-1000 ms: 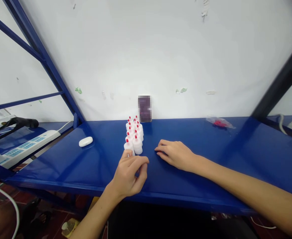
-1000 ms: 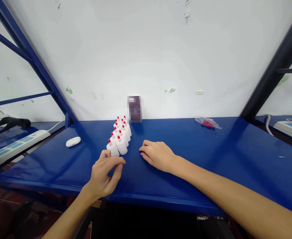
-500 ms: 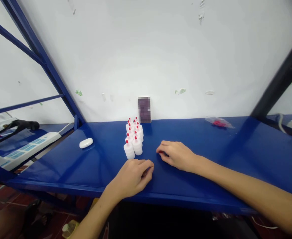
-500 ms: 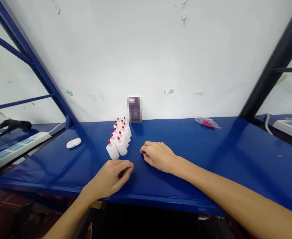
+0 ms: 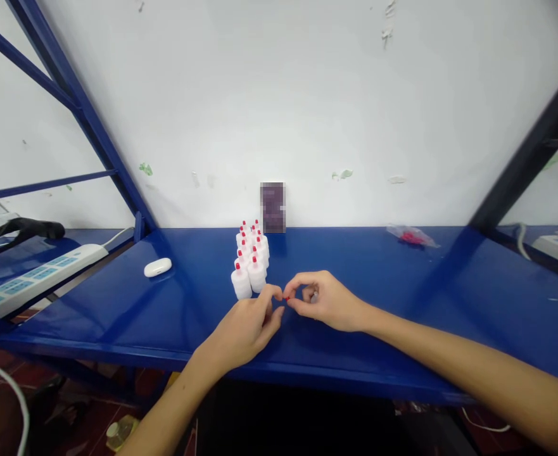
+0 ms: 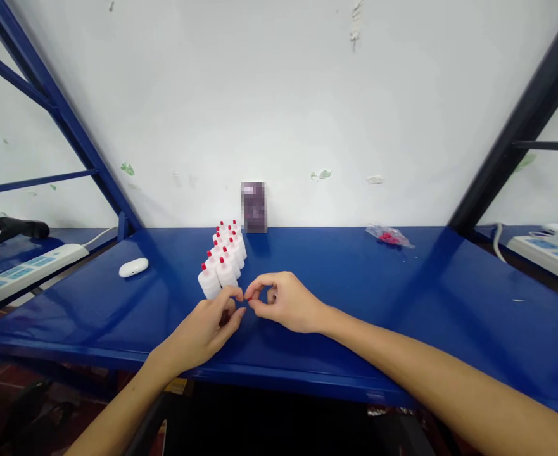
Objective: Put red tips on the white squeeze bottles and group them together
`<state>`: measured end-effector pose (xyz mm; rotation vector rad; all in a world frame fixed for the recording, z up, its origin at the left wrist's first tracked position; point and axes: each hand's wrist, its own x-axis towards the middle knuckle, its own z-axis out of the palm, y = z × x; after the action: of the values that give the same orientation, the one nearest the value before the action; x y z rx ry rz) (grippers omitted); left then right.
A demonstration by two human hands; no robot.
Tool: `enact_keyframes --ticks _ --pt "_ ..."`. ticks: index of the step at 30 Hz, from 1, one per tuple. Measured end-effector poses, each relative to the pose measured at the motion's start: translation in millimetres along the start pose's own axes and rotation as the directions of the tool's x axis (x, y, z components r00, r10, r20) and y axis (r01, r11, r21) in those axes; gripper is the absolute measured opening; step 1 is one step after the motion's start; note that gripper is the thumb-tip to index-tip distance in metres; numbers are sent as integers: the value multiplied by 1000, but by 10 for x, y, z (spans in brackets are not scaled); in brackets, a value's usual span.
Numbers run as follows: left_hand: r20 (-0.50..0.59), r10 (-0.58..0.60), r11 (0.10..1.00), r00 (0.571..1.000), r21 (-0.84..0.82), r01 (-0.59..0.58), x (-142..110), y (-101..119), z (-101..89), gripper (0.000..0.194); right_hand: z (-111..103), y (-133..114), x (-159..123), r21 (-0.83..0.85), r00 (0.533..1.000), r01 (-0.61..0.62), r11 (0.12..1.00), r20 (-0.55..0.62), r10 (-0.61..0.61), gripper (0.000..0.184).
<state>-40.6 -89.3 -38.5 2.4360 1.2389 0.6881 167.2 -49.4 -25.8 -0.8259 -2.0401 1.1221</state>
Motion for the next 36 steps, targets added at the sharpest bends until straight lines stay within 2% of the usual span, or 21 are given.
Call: enact_keyframes --ticks 3,8,17,20,23,28,30,36 --pt "0 -5 1000 1000 -11 5 3 -8 -5 17 -2 -19 2 116 999 -46 992 15 45 9" --pt "38 15 1000 999 -11 -14 9 -1 -23 20 1 1 0 250 998 -33 968 59 19 17" --pt "36 -14 1000 999 -1 14 15 -5 -29 17 -10 82 17 223 996 -44 974 83 26 19" --pt "1 -2 1000 1000 6 2 13 -18 -12 15 -2 95 32 248 996 -68 966 65 53 21" --pt "-97 75 997 992 23 -73 13 -38 10 14 14 78 41 330 995 -96 939 55 83 24" --pt "-309 259 965 915 55 -255 33 -40 24 10 29 42 50 427 991 -129 895 16 135 33" --pt "-326 270 960 906 25 -277 41 -33 20 11 31 40 52 451 989 -139 881 17 148 37" --pt "-272 217 962 937 -101 -252 48 -13 -10 8 36 28 46 473 988 -150 868 36 151 42"
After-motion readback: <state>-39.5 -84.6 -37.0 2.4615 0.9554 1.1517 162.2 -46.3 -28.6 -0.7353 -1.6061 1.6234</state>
